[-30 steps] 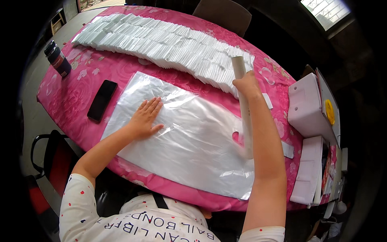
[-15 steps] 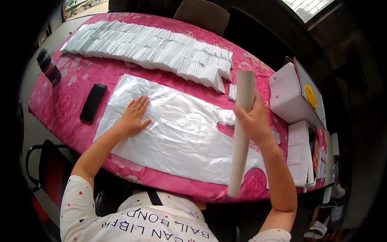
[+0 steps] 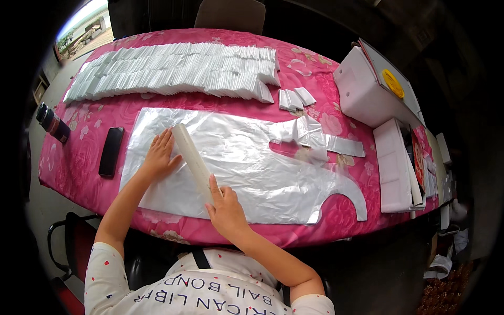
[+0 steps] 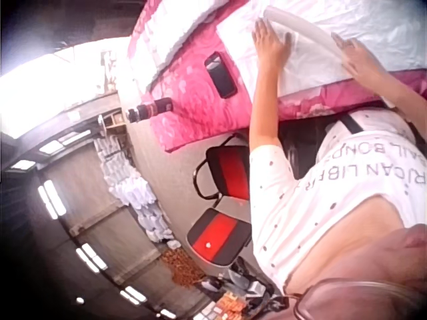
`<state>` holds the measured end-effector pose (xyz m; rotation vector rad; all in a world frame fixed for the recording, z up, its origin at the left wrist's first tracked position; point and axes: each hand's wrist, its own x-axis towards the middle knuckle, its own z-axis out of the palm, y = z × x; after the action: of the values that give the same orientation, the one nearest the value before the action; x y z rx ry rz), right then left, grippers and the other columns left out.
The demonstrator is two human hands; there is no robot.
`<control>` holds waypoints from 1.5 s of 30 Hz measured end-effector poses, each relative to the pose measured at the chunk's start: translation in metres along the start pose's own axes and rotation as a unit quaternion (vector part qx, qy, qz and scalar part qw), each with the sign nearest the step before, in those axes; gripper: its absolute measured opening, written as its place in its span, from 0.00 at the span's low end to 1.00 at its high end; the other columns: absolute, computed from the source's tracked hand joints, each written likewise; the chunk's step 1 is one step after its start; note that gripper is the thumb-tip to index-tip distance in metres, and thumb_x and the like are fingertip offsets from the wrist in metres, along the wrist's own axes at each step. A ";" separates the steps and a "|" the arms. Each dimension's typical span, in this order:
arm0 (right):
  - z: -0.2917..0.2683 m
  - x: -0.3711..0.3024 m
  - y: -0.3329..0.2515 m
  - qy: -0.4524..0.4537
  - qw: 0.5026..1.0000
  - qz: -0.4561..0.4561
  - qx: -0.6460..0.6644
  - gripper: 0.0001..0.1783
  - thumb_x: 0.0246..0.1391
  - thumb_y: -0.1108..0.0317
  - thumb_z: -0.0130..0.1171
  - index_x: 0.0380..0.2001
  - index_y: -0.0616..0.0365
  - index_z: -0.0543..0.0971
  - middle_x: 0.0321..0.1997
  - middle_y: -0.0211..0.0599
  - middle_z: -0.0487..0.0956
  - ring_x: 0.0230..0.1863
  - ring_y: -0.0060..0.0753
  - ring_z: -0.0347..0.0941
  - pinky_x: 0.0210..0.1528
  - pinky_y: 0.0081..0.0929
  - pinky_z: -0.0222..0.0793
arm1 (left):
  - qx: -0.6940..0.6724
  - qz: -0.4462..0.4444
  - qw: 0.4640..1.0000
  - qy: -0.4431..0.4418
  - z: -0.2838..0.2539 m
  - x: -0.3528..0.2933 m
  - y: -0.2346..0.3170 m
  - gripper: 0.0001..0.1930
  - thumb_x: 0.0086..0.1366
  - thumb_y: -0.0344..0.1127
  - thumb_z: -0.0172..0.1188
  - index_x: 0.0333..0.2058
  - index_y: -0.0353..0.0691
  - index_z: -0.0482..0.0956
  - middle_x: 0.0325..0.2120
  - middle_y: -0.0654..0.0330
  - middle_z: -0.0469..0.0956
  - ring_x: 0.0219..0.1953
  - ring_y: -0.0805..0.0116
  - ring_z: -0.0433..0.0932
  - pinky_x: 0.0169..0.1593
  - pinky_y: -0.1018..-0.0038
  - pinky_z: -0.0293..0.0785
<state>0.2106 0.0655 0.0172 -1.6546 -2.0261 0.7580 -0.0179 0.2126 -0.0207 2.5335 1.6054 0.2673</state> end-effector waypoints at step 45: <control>-0.157 -0.041 0.266 0.175 0.941 0.032 -0.288 0.31 0.55 0.56 0.50 0.57 0.65 0.63 0.62 0.55 0.60 0.64 0.52 0.54 0.65 0.40 0.47 | -0.185 0.206 0.960 -0.034 0.019 -0.023 0.165 0.43 0.58 0.52 0.54 0.63 0.33 0.45 0.65 0.43 0.40 0.67 0.45 0.40 0.66 0.59 0.43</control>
<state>0.5174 0.0873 -0.0327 -1.9891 -2.0419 -0.1474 0.1224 0.1209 -0.0076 2.5113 0.8839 0.4665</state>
